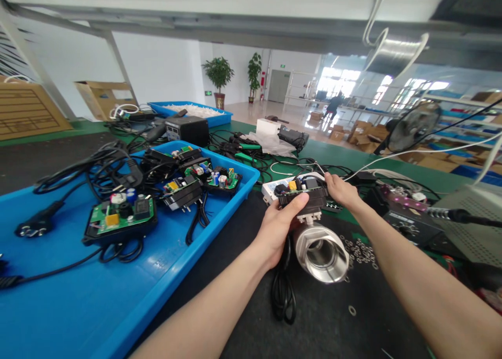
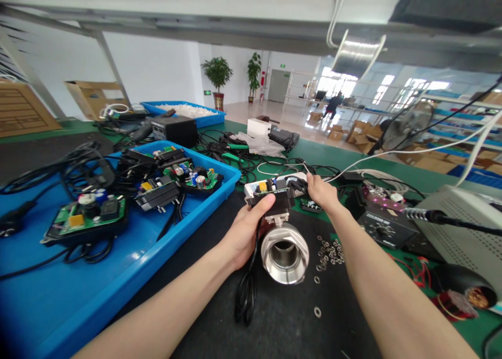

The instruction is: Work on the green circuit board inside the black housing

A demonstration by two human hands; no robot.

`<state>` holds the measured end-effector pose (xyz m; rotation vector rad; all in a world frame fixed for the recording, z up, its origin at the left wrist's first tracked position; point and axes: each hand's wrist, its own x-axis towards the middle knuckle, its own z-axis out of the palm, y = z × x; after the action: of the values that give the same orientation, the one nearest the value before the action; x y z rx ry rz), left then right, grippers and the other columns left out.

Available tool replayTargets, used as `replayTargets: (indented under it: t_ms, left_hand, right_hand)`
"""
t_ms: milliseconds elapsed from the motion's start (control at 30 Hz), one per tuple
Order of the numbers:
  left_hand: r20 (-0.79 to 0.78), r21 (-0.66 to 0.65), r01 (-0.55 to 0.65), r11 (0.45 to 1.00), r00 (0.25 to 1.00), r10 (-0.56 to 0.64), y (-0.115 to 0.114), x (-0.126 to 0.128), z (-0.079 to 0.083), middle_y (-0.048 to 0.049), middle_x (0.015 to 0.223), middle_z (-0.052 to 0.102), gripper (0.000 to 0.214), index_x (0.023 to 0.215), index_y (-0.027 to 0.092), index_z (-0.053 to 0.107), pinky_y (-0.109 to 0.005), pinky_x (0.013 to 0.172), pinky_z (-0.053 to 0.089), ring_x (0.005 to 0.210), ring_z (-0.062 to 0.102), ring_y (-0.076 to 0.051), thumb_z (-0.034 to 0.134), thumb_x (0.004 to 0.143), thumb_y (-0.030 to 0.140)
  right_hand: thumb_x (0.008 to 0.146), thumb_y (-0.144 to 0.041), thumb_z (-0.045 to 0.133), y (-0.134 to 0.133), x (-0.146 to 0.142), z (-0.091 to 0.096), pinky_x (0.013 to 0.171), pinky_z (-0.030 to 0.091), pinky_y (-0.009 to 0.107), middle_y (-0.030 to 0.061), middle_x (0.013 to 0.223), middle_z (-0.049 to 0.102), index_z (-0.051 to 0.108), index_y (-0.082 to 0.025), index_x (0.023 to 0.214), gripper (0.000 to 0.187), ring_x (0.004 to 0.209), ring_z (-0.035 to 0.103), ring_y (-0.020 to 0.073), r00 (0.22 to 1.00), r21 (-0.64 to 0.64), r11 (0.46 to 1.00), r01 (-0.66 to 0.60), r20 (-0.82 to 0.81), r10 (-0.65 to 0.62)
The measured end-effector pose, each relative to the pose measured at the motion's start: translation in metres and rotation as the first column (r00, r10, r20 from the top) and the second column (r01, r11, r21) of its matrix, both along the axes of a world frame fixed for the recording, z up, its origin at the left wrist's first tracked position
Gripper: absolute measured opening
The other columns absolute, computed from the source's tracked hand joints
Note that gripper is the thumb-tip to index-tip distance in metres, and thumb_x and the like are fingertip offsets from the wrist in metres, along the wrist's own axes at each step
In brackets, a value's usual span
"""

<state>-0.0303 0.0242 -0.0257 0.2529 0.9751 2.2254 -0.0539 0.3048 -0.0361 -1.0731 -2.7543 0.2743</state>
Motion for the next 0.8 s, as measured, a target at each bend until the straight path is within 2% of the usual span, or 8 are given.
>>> replayTargets:
  t_ms: [167,300,400,533,567,633,733,800]
  left_hand:
    - [-0.050,0.006,-0.009,1.000,0.999,0.009,0.000,0.000,-0.004,-0.0157,0.130,0.076,0.059,0.128,0.015,0.071,-0.042,0.108,0.057,0.110,0.077,-0.027,0.091,0.080,0.042]
    - [-0.108,0.032,0.014,0.999,0.994,-0.010,-0.002,0.001,-0.007,-0.0148,0.130,0.076,0.059,0.127,0.016,0.072,-0.043,0.107,0.056,0.111,0.076,-0.028,0.092,0.079,0.044]
    - [-0.138,0.041,0.043,0.998,0.990,-0.037,-0.004,0.002,-0.005,-0.0143,0.131,0.076,0.059,0.126,0.017,0.072,-0.042,0.106,0.057,0.112,0.075,-0.028,0.093,0.077,0.043]
    - [-0.187,0.052,0.087,0.995,0.979,-0.076,-0.007,0.004,-0.004,-0.0137,0.130,0.076,0.058,0.126,0.018,0.072,-0.041,0.103,0.057,0.108,0.076,-0.027,0.093,0.077,0.041]
    - [-0.203,0.054,0.100,0.994,0.975,-0.087,-0.008,0.003,-0.004,-0.0137,0.129,0.076,0.058,0.126,0.018,0.071,-0.042,0.103,0.056,0.109,0.075,-0.027,0.092,0.077,0.041]
    - [-0.244,0.061,0.143,0.988,0.962,-0.124,-0.012,0.002,-0.005,-0.0139,0.130,0.075,0.057,0.128,0.017,0.070,-0.042,0.106,0.054,0.112,0.074,-0.027,0.091,0.079,0.039]
    - [-0.313,0.063,0.263,0.963,0.921,-0.231,-0.021,-0.001,-0.004,-0.0135,0.130,0.075,0.061,0.133,0.019,0.067,-0.043,0.106,0.053,0.117,0.072,-0.029,0.091,0.079,0.034]
    - [-0.349,0.052,0.371,0.927,0.877,-0.331,-0.027,0.000,0.000,-0.0118,0.131,0.075,0.074,0.139,0.022,0.064,-0.042,0.106,0.052,0.120,0.071,-0.030,0.095,0.073,0.028]
  right_hand:
    - [0.103,-0.044,0.066,-0.006,0.002,0.007,0.103,0.056,0.052,0.0111,0.136,0.067,0.066,-0.018,0.133,0.039,0.120,0.067,0.0273,0.998,-0.057,0.998,-0.024,-0.052,0.021]
    - [0.107,-0.044,0.058,-0.026,0.020,0.016,0.110,0.051,0.055,0.0138,0.138,0.068,0.063,-0.016,0.136,0.040,0.125,0.066,0.0289,0.985,-0.089,0.992,-0.091,-0.152,0.077]
    - [0.111,-0.038,0.044,-0.049,0.052,0.024,0.120,0.041,0.051,0.0212,0.148,0.062,0.057,-0.013,0.145,0.045,0.141,0.057,0.0334,0.953,-0.083,0.983,-0.161,-0.273,0.133]
    - [0.110,-0.056,0.035,-0.085,0.111,0.032,0.118,0.046,0.045,0.0124,0.143,0.069,0.065,-0.022,0.135,0.052,0.135,0.064,0.0303,0.899,-0.168,0.949,-0.267,-0.398,0.183]
    - [0.109,-0.062,0.033,-0.094,0.125,0.033,0.115,0.050,0.042,0.0098,0.145,0.069,0.063,-0.025,0.138,0.056,0.132,0.066,0.0276,0.882,-0.241,0.915,-0.324,-0.428,0.200]
    - [0.100,-0.071,0.053,-0.113,0.147,0.033,0.116,0.050,0.047,0.0115,0.153,0.063,0.056,-0.027,0.146,0.064,0.135,0.065,0.0295,0.820,-0.500,0.726,-0.473,-0.552,0.153]
    - [0.076,-0.058,0.089,-0.140,0.164,0.031,0.121,0.046,0.049,0.0135,0.162,0.053,0.048,-0.027,0.152,0.092,0.144,0.056,0.0310,0.762,-0.590,0.538,-0.602,-0.627,0.164]
    - [0.073,-0.050,0.094,-0.156,0.169,0.031,0.121,0.046,0.051,0.0125,0.158,0.057,0.050,-0.026,0.149,0.092,0.143,0.057,0.0312,0.752,-0.616,0.479,-0.625,-0.640,0.158]
